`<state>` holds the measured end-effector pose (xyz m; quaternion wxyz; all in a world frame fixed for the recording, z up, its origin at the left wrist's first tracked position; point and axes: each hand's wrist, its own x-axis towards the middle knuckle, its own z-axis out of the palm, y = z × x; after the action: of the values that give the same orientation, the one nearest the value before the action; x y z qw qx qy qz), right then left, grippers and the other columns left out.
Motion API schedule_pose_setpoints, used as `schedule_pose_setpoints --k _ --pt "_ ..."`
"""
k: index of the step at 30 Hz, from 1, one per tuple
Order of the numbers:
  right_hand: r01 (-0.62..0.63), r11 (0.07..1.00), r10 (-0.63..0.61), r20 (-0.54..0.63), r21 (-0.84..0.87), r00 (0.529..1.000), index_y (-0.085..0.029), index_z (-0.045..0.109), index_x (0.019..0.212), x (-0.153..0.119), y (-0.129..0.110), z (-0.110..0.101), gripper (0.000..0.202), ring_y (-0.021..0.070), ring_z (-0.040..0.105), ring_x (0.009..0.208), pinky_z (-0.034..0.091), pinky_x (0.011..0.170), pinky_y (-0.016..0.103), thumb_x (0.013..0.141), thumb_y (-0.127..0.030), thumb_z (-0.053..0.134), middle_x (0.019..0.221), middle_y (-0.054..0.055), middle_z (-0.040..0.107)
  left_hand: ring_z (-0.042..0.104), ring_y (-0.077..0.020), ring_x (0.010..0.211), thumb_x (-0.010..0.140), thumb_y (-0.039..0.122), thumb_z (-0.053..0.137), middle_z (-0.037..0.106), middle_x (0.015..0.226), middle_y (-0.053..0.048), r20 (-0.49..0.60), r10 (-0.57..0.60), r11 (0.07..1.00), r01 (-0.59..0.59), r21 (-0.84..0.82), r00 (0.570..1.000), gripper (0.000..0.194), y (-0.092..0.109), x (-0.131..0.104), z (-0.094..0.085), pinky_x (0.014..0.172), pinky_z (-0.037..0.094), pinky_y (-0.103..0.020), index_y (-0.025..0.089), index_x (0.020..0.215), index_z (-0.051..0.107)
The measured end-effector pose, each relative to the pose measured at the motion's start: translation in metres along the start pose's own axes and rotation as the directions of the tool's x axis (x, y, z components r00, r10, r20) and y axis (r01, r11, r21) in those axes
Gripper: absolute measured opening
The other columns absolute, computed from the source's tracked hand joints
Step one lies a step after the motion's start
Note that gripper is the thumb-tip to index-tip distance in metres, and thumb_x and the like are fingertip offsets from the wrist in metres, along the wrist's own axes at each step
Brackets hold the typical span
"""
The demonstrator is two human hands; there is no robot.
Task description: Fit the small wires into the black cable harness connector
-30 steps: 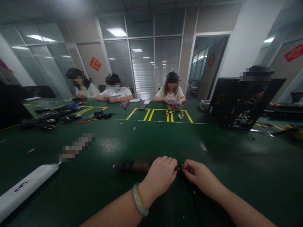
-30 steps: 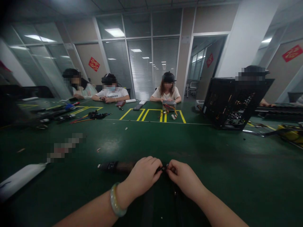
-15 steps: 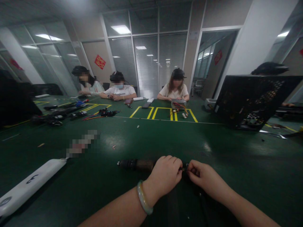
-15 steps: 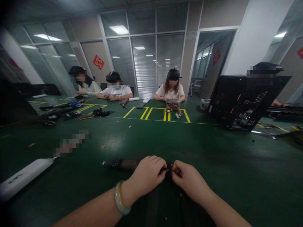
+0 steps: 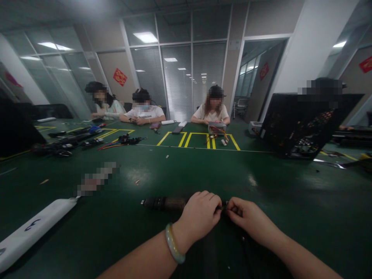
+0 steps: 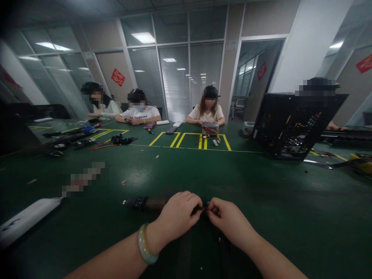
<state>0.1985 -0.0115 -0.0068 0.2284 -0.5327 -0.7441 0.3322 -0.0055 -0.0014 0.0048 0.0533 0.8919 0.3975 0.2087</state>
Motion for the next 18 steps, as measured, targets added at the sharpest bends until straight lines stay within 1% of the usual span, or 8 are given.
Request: schedule_pose_setpoints --k 7,13,18 --pt "0.007 1.000 -0.007 0.017 0.022 1.000 -0.019 0.058 0.082 -0.0009 0.0006 -0.0009 0.009 0.0133 0.056 0.065 0.038 0.056 0.020 0.088 -0.024 0.054 0.071 -0.003 0.061 0.056 -0.0197 0.088 0.084 0.021 0.062 0.063 0.090 0.000 -0.008 -0.011 0.999 0.010 -0.035 1.000 0.007 0.0003 -0.0001 0.0007 0.080 0.042 -0.034 0.020 0.090 0.058" --pt "0.027 1.000 -0.027 0.007 0.006 1.000 -0.020 0.057 0.079 -0.0001 -0.0001 -0.0003 0.009 0.0126 0.055 0.063 0.038 0.057 0.020 0.087 -0.023 0.054 0.069 -0.004 0.059 0.056 -0.0203 0.089 0.083 0.020 0.060 0.062 0.090 -0.001 0.023 -0.010 1.000 0.011 -0.014 1.000 0.008 0.0032 0.0003 -0.0021 0.080 0.042 -0.034 0.020 0.091 0.058" --pt "0.018 1.000 -0.018 0.010 0.004 1.000 -0.020 0.058 0.081 -0.0003 0.0024 0.0004 0.008 0.0129 0.056 0.064 0.038 0.056 0.020 0.088 -0.023 0.054 0.070 -0.004 0.060 0.056 -0.0208 0.091 0.086 0.023 0.059 0.063 0.093 -0.001 0.031 0.002 1.000 -0.002 -0.008 1.000 0.007 0.0017 -0.0001 -0.0004 0.082 0.042 -0.035 0.021 0.093 0.058"
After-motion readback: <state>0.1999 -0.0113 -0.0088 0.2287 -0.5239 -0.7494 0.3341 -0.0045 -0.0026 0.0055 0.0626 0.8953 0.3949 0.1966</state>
